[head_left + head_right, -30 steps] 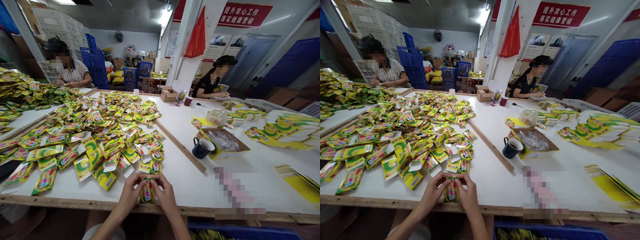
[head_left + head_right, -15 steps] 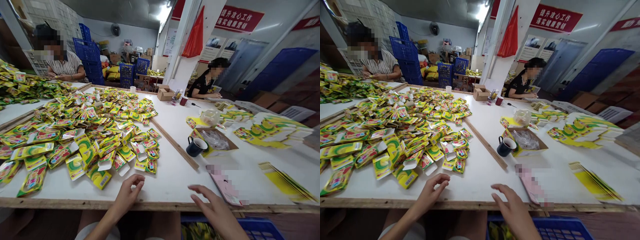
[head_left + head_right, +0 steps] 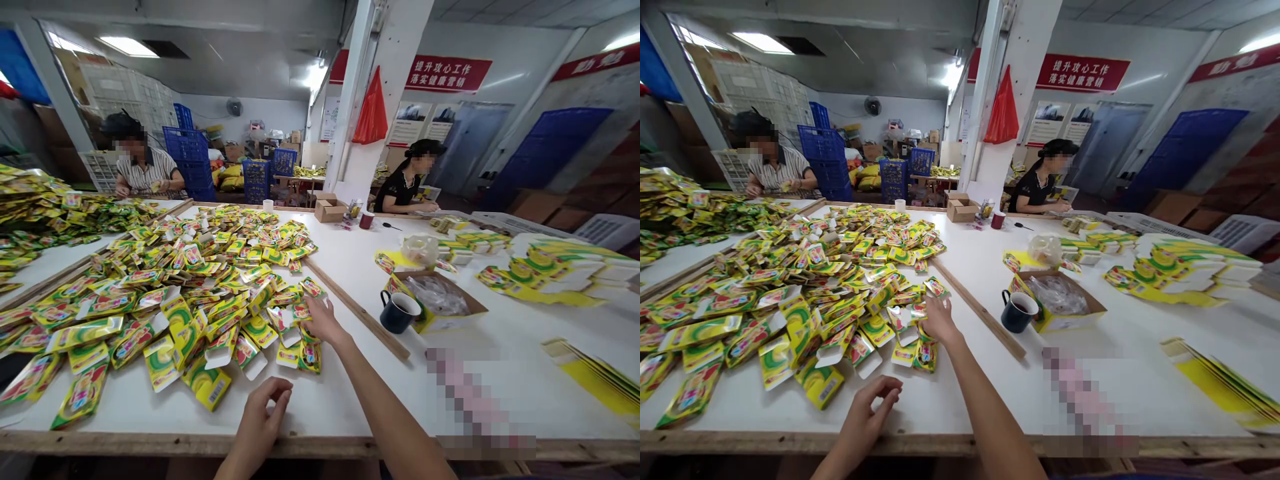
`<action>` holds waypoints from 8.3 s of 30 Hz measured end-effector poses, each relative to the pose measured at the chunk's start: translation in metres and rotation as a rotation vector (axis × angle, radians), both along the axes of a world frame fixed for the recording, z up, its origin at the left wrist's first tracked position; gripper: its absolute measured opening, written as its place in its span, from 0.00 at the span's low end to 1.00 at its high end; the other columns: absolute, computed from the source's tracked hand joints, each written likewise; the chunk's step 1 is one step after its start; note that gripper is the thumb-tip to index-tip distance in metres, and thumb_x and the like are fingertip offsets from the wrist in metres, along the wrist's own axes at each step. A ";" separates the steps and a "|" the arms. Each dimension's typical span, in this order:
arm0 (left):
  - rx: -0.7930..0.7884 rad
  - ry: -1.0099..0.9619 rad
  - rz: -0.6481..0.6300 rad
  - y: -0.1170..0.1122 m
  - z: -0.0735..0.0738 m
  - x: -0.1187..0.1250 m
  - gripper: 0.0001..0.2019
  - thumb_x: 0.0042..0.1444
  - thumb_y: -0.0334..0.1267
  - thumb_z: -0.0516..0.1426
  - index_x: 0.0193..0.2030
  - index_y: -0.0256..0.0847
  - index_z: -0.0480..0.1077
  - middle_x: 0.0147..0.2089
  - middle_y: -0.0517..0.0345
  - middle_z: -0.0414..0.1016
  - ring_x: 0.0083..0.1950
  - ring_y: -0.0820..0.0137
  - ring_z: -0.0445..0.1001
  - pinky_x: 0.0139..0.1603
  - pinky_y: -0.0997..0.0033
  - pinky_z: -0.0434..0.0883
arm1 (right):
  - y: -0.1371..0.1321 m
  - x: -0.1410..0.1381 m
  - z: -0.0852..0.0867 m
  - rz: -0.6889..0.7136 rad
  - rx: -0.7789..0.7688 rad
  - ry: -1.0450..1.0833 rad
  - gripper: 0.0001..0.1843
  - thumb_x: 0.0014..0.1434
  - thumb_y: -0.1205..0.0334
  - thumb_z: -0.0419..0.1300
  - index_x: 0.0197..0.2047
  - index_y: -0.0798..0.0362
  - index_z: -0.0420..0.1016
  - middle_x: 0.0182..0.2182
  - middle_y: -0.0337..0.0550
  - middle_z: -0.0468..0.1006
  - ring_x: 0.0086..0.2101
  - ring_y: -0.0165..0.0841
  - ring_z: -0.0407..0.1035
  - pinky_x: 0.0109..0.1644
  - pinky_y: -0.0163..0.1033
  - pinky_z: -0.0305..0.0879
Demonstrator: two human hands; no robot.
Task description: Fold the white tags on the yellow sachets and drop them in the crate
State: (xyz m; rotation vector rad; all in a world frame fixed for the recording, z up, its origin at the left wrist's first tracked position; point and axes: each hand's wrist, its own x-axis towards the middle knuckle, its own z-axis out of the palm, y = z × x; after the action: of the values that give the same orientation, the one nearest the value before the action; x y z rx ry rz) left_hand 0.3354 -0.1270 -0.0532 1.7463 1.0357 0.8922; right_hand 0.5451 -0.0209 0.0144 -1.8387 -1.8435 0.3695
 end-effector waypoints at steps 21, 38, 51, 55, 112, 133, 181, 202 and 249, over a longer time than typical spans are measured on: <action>0.012 -0.311 0.099 0.004 -0.003 0.003 0.20 0.60 0.40 0.55 0.58 0.45 0.58 0.61 0.46 0.65 0.63 0.58 0.64 0.64 0.51 0.61 | -0.121 -0.061 -0.048 -0.084 0.148 0.669 0.13 0.59 0.61 0.57 0.48 0.49 0.68 0.43 0.47 0.79 0.43 0.41 0.75 0.46 0.45 0.70; -0.171 -0.263 -0.112 0.013 0.004 -0.003 0.13 0.58 0.41 0.57 0.48 0.39 0.69 0.46 0.49 0.76 0.46 0.61 0.76 0.48 0.62 0.73 | -0.132 -0.051 -0.056 -0.012 0.111 0.817 0.08 0.60 0.57 0.57 0.40 0.51 0.72 0.33 0.42 0.77 0.36 0.36 0.73 0.42 0.39 0.70; 0.008 -0.200 -0.035 0.012 0.020 0.007 0.10 0.60 0.42 0.54 0.42 0.40 0.73 0.43 0.50 0.77 0.47 0.62 0.75 0.50 0.62 0.72 | -0.132 -0.055 -0.051 0.025 0.182 0.792 0.08 0.59 0.57 0.59 0.38 0.51 0.75 0.37 0.44 0.79 0.39 0.38 0.74 0.44 0.40 0.70; 0.031 -0.202 0.004 0.010 0.022 0.009 0.11 0.60 0.43 0.54 0.39 0.40 0.74 0.40 0.52 0.78 0.44 0.62 0.75 0.45 0.65 0.72 | -0.136 -0.057 -0.044 -0.001 0.208 0.776 0.09 0.59 0.57 0.59 0.36 0.51 0.77 0.36 0.44 0.80 0.39 0.37 0.73 0.43 0.39 0.69; -0.179 -0.244 0.076 0.014 -0.010 0.002 0.18 0.55 0.48 0.58 0.48 0.39 0.69 0.40 0.50 0.77 0.36 0.64 0.76 0.35 0.68 0.72 | -0.109 -0.033 -0.067 -0.432 0.151 0.483 0.23 0.46 0.61 0.61 0.48 0.54 0.68 0.34 0.44 0.76 0.30 0.37 0.72 0.33 0.39 0.69; -0.044 -0.226 -0.104 0.011 0.009 -0.002 0.09 0.59 0.37 0.54 0.44 0.41 0.72 0.49 0.49 0.76 0.51 0.60 0.74 0.53 0.61 0.71 | -0.140 -0.056 -0.047 -0.007 0.176 0.658 0.10 0.61 0.57 0.56 0.36 0.52 0.76 0.35 0.44 0.79 0.37 0.36 0.73 0.42 0.37 0.69; -0.111 -0.130 -0.027 0.008 -0.002 0.004 0.14 0.58 0.48 0.56 0.40 0.39 0.73 0.38 0.50 0.78 0.39 0.61 0.76 0.43 0.62 0.73 | -0.228 0.089 0.008 -0.355 -0.080 0.324 0.11 0.47 0.49 0.63 0.31 0.45 0.79 0.34 0.46 0.81 0.38 0.45 0.73 0.40 0.43 0.67; -0.034 -0.291 -0.072 0.006 0.001 0.013 0.21 0.58 0.42 0.57 0.58 0.45 0.61 0.51 0.49 0.73 0.50 0.61 0.75 0.50 0.60 0.74 | -0.151 -0.044 -0.044 -0.044 0.191 0.787 0.08 0.56 0.66 0.56 0.42 0.49 0.66 0.37 0.38 0.76 0.36 0.34 0.72 0.44 0.38 0.68; -0.213 -0.349 0.046 0.021 0.022 0.018 0.07 0.54 0.40 0.59 0.34 0.39 0.74 0.33 0.56 0.77 0.37 0.65 0.74 0.39 0.71 0.70 | -0.133 -0.050 -0.047 -0.039 0.126 0.810 0.10 0.62 0.55 0.56 0.36 0.52 0.72 0.32 0.41 0.78 0.34 0.35 0.72 0.39 0.36 0.67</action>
State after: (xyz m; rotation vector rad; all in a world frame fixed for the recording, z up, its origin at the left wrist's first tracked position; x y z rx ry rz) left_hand 0.3531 -0.1060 -0.0309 1.3376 0.9044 1.0320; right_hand 0.4951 -0.1542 -0.0324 -1.3392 -1.2288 0.8179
